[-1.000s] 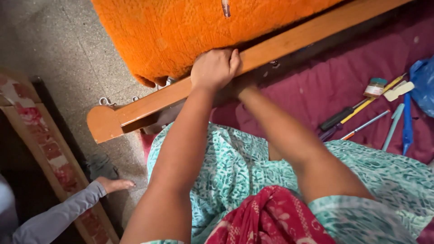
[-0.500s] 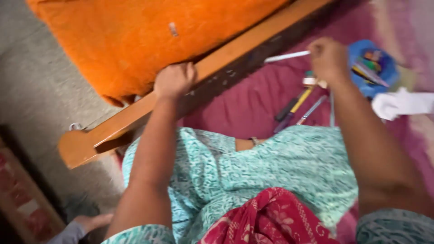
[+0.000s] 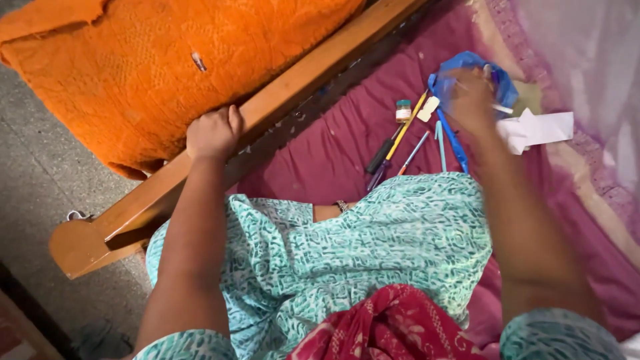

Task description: The recorder uses various tools including screwdrivers, brushes, and markers to repair or maintain a wooden bed frame.

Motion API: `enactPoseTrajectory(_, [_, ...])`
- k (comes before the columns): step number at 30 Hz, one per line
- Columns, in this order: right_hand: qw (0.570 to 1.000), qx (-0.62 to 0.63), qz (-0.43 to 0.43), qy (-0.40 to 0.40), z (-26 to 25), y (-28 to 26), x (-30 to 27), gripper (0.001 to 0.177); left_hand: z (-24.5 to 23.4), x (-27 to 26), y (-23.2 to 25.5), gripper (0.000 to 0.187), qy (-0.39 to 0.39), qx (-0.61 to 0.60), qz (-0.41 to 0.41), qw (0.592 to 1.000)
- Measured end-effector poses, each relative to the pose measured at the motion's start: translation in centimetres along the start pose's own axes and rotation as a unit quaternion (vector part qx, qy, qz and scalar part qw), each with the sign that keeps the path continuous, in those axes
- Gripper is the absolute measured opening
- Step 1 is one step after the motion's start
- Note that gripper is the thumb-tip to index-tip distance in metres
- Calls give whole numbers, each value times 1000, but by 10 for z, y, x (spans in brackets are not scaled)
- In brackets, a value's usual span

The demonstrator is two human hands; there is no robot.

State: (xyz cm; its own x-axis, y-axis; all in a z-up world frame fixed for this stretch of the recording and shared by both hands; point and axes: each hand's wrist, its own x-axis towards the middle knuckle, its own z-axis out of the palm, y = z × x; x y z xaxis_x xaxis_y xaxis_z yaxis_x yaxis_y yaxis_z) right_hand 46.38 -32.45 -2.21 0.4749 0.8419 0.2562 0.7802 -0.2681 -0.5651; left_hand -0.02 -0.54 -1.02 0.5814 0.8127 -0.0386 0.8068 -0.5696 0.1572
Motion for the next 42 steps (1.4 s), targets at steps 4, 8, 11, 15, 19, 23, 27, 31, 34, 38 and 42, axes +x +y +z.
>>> enactPoseTrajectory(4, [944,11,-84,-320,159,-183,17,29,-8,2,6,52,-16,-12,-15,1000])
enactPoseTrajectory(8, [838,111,-307,-436,294,-282,22,46,0,13,1,53,-40,-53,-48,997])
enactPoseTrajectory(11, [815,220,-289,-451,359,-347,30,45,-8,12,-6,53,-73,-81,-71,992])
enactPoseTrajectory(15, [776,339,-241,-475,436,-374,4,45,-14,18,-3,52,-93,-117,-67,987])
enactPoseTrajectory(19, [756,408,-180,-479,465,-356,-18,45,-16,15,-7,50,-87,-137,-66,985])
enactPoseTrajectory(23, [748,454,-124,-468,471,-312,-30,45,-14,12,-7,49,-59,-155,-40,985])
enactPoseTrajectory(27, [734,504,-80,-448,472,-277,-20,45,-16,9,-6,49,-36,-148,-30,988])
enactPoseTrajectory(31, [713,551,-40,-432,450,-247,7,46,-22,10,-6,50,-51,-141,-41,988])
enactPoseTrajectory(34, [815,278,-53,-506,364,-208,62,55,-23,9,-3,51,-74,-142,-48,986])
enactPoseTrajectory(38, [837,-128,-75,-526,337,-118,104,69,-24,13,-1,50,-59,-136,-50,988])
enactPoseTrajectory(42, [806,-249,-94,-529,341,-165,88,78,-24,11,1,49,-67,-127,-55,988])
